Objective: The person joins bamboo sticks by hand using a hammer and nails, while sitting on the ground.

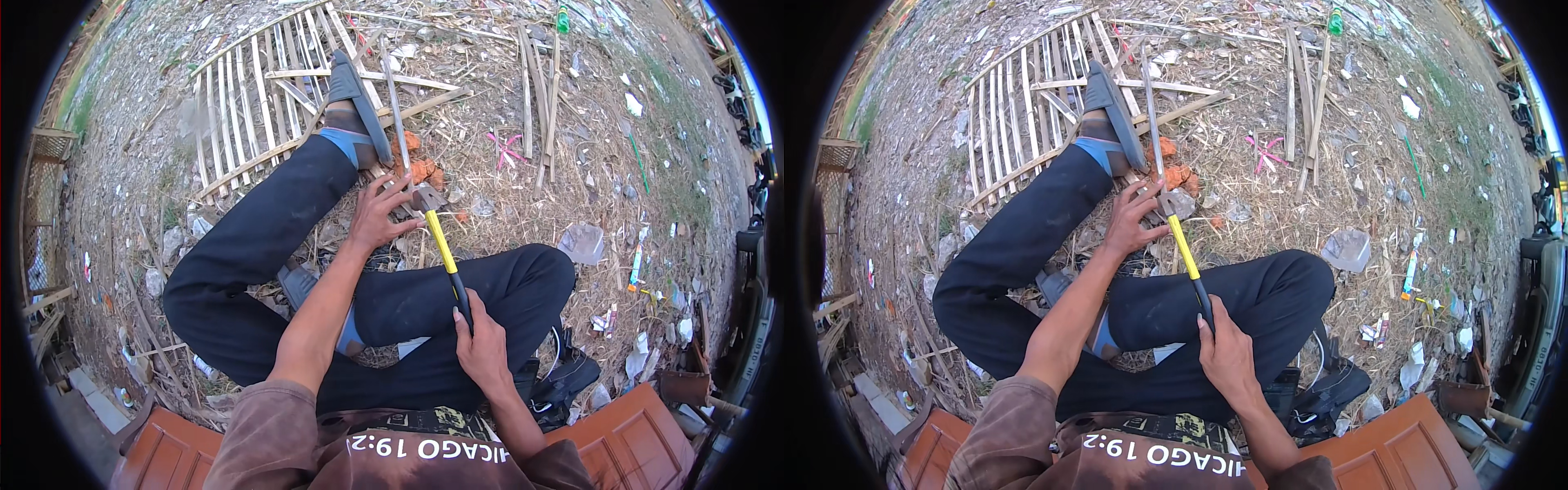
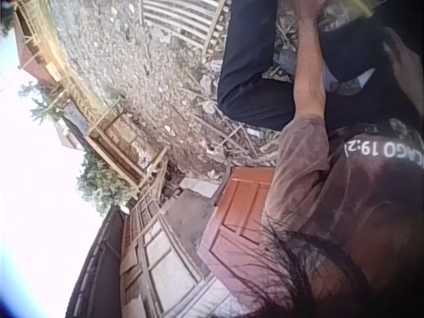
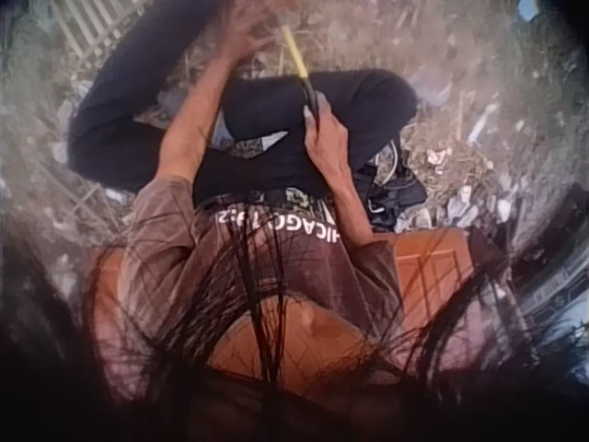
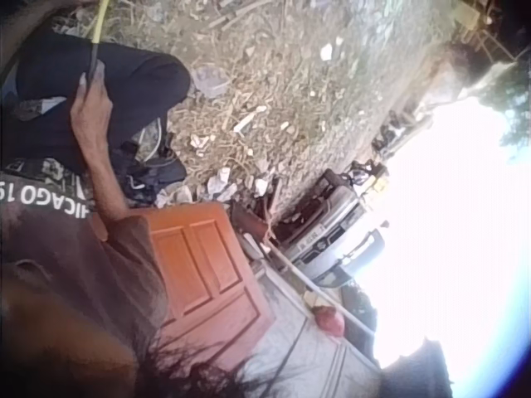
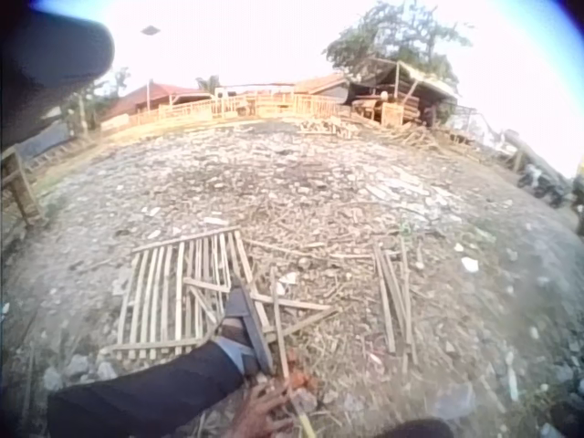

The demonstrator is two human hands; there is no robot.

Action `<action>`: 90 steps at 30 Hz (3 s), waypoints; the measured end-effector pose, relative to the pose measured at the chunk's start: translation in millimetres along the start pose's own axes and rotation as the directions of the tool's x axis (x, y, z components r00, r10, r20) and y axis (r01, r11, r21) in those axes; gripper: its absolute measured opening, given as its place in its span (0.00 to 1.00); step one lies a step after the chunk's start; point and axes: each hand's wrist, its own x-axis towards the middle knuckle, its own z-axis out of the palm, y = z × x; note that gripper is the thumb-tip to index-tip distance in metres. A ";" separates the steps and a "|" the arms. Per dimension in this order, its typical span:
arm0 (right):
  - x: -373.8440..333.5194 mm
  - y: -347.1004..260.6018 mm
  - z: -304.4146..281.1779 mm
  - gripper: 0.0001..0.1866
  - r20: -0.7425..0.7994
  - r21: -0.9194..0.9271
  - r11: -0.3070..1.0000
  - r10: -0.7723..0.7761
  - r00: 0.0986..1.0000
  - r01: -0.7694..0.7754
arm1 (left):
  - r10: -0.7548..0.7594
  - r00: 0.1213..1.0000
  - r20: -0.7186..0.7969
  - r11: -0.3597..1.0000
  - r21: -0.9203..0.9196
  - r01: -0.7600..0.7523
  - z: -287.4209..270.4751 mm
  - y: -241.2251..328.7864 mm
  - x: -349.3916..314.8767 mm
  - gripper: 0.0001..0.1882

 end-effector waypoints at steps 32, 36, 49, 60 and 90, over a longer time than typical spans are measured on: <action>5.9 10.9 19.7 0.20 -0.087 0.001 1.000 0.012 0.996 -0.012 | 0.001 1.000 -0.013 1.000 -0.025 -0.002 2.8 0.7 1.6 0.33; 6.6 -17.1 -7.5 0.20 -0.138 0.109 0.994 0.039 0.990 -0.024 | 0.004 1.000 -0.018 1.000 -0.022 -0.005 2.5 -2.0 0.7 0.33; 4.7 0.3 12.2 0.20 -0.038 0.116 0.978 0.179 0.983 -0.174 | 0.003 0.999 -0.041 0.999 -0.034 -0.004 3.1 -3.0 0.9 0.25; 8.6 10.3 19.7 0.19 -0.059 0.063 0.994 0.088 0.994 -0.084 | -0.006 1.000 -0.028 0.996 -0.084 0.004 4.7 -2.5 4.2 0.26; 9.9 12.5 11.3 0.19 -0.190 0.323 0.942 0.158 0.969 -0.091 | 0.002 0.999 -0.046 0.996 -0.091 -0.006 7.3 -2.5 3.6 0.27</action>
